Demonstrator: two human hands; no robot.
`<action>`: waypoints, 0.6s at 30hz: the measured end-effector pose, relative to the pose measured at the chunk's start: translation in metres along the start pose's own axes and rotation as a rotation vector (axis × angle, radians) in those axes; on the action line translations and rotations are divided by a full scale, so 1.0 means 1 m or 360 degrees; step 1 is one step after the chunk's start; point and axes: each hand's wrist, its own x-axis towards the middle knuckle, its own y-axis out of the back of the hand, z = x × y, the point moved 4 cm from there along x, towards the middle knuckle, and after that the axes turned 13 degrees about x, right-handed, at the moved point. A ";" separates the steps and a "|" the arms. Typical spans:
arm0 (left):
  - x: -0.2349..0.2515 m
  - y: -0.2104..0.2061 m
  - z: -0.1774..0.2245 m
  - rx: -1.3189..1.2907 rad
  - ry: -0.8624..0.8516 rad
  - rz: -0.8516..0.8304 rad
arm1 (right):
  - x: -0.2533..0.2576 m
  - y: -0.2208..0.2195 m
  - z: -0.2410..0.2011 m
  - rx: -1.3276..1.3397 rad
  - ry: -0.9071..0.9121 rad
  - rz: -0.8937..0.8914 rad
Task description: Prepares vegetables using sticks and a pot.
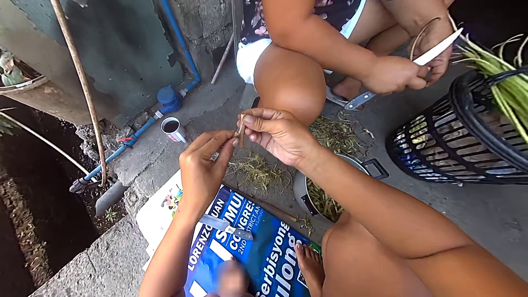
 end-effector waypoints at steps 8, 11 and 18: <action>-0.001 -0.003 0.000 0.0027 -0.0006 -0.0084 | 0.006 0.007 -0.024 0.0228 0.0222 0.0078; -0.002 -0.004 -0.003 0.0022 0.0007 -0.0101 | 0.005 0.016 -0.049 0.0234 0.0426 0.0069; -0.004 -0.002 -0.011 -0.0163 0.0108 -0.0147 | -0.064 0.081 -0.149 -0.1508 0.1066 -0.0012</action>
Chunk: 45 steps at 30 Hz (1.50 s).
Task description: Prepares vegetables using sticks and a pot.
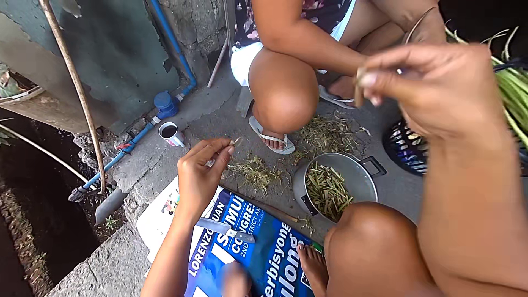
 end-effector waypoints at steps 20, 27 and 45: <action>-0.003 0.010 0.020 0.0212 -0.0242 0.0120 | -0.006 -0.155 -0.019 -0.0279 -0.0001 -0.0791; -0.004 0.012 0.017 0.0036 -0.0174 0.0057 | -0.010 -0.158 0.000 0.0382 -0.0252 -0.0648; 0.002 0.057 -0.039 -0.0923 0.0511 0.0353 | -0.042 -0.177 0.147 -0.0180 -0.1297 -0.0884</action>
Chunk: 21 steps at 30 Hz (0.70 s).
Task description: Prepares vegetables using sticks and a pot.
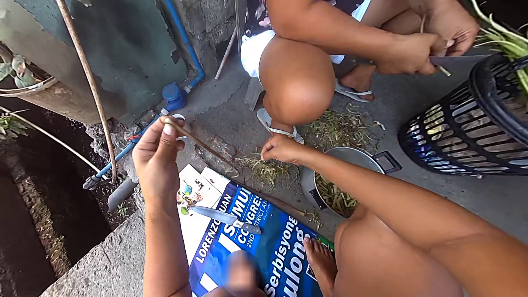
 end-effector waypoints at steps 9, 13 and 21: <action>0.001 0.000 -0.004 -0.0034 0.0085 -0.0032 | 0.014 0.013 -0.002 -0.0885 -0.0010 0.0188; 0.001 -0.012 -0.008 -0.0050 0.0126 -0.0055 | -0.012 0.008 -0.032 -0.0485 0.0502 0.0288; -0.001 -0.029 -0.014 -0.0073 0.0211 -0.0024 | -0.057 -0.030 -0.065 -0.0036 0.1288 0.0263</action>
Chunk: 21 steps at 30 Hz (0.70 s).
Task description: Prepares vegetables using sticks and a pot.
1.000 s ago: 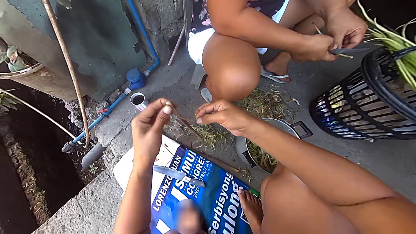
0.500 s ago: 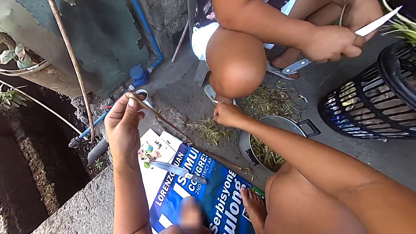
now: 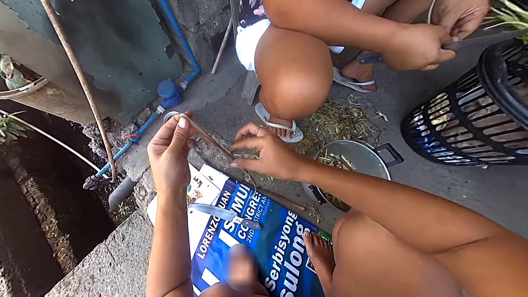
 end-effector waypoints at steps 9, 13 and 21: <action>-0.005 -0.008 0.005 0.0129 -0.0093 0.0015 | -0.002 -0.007 -0.004 -0.0368 0.0339 0.0092; -0.005 -0.006 0.005 0.0204 -0.0160 0.0020 | 0.001 -0.004 0.002 -0.0219 0.0212 0.0061; 0.003 0.033 0.015 0.0264 -0.0263 0.0286 | 0.004 0.012 0.060 -0.0420 -0.0235 -0.0181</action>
